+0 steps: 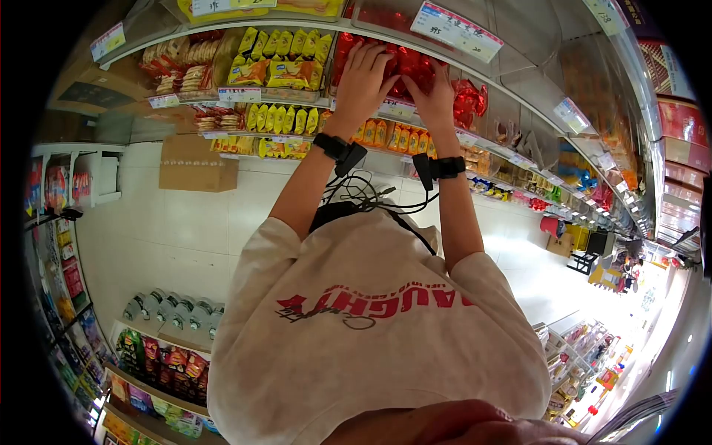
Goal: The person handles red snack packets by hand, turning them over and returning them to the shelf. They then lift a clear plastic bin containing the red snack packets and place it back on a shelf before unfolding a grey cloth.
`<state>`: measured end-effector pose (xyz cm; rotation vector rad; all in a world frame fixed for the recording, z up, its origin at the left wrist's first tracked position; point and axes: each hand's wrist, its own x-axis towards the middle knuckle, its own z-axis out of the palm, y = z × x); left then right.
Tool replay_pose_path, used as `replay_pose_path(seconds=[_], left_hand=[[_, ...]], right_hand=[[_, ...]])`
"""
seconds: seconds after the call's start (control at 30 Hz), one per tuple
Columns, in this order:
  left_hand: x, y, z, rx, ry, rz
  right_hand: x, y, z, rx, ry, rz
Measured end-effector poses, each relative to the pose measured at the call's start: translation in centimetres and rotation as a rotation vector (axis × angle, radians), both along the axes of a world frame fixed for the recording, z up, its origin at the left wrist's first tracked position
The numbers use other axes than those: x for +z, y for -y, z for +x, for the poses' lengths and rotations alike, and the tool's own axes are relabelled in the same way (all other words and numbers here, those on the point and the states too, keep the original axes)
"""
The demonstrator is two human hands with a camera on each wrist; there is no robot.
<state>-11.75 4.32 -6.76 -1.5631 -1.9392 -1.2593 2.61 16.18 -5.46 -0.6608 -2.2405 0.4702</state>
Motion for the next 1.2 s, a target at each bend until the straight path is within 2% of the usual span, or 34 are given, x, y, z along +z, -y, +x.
replay_pose_path(seconds=[0.1,0.23,0.33,0.43,0.5,0.57,0.67,0.73,0.77,0.8,0.9,0.93,1.0,1.1,1.2], left_hand=[[-0.1,-0.1,0.2,-0.002,0.015,0.011],[0.1,-0.3,0.1,-0.005,0.012,0.028],[0.5,-0.6,0.7,0.061,-0.104,-0.012],[0.8,-1.2,0.9,0.068,-0.174,-0.050],[0.7,-1.5,0.8,0.091,-0.177,-0.048],[1.0,-1.5,0.9,0.082,-0.138,-0.066],[0.9,-1.9,1.4,0.170,-0.157,-0.118],[1.3,-2.2,1.6,0.208,-0.155,-0.158],[1.2,-2.2,1.5,0.195,-0.156,-0.164],[1.3,-2.1,1.3,0.184,-0.159,-0.169],[1.8,-1.7,1.2,0.174,-0.177,-0.209],[2.3,-1.6,1.4,0.172,-0.171,-0.218],[3.4,-1.8,2.3,0.146,-0.190,-0.148],[4.6,-2.5,3.6,-0.214,0.012,-0.098],[3.2,-3.0,3.2,-0.191,-0.116,-0.264]], right_hand=[[0.5,0.3,-0.6,-0.026,0.044,-0.103],[1.5,0.7,-1.7,-0.123,0.118,-0.110],[0.4,1.0,-2.1,-0.258,0.191,-0.136],[0.3,1.1,-1.4,-0.139,0.096,-0.107],[-0.1,0.5,-0.7,-0.058,0.052,0.052],[-1.8,-1.0,-0.1,-0.020,0.016,0.095],[-1.3,0.4,-0.2,-0.094,-0.085,-0.310],[-1.5,0.2,-0.2,-0.087,-0.031,-0.199],[-1.6,0.1,-0.3,-0.080,-0.004,-0.143],[-1.4,0.3,-0.4,-0.092,0.000,-0.207],[-0.9,0.8,-1.0,-0.240,0.061,0.036],[-1.1,1.1,-1.3,-0.245,0.099,-0.153],[-1.1,1.3,-1.4,-0.278,0.105,-0.137],[-1.0,1.1,-1.0,-0.242,0.131,-0.192],[-1.3,0.9,-0.5,-0.170,0.096,-0.229]])
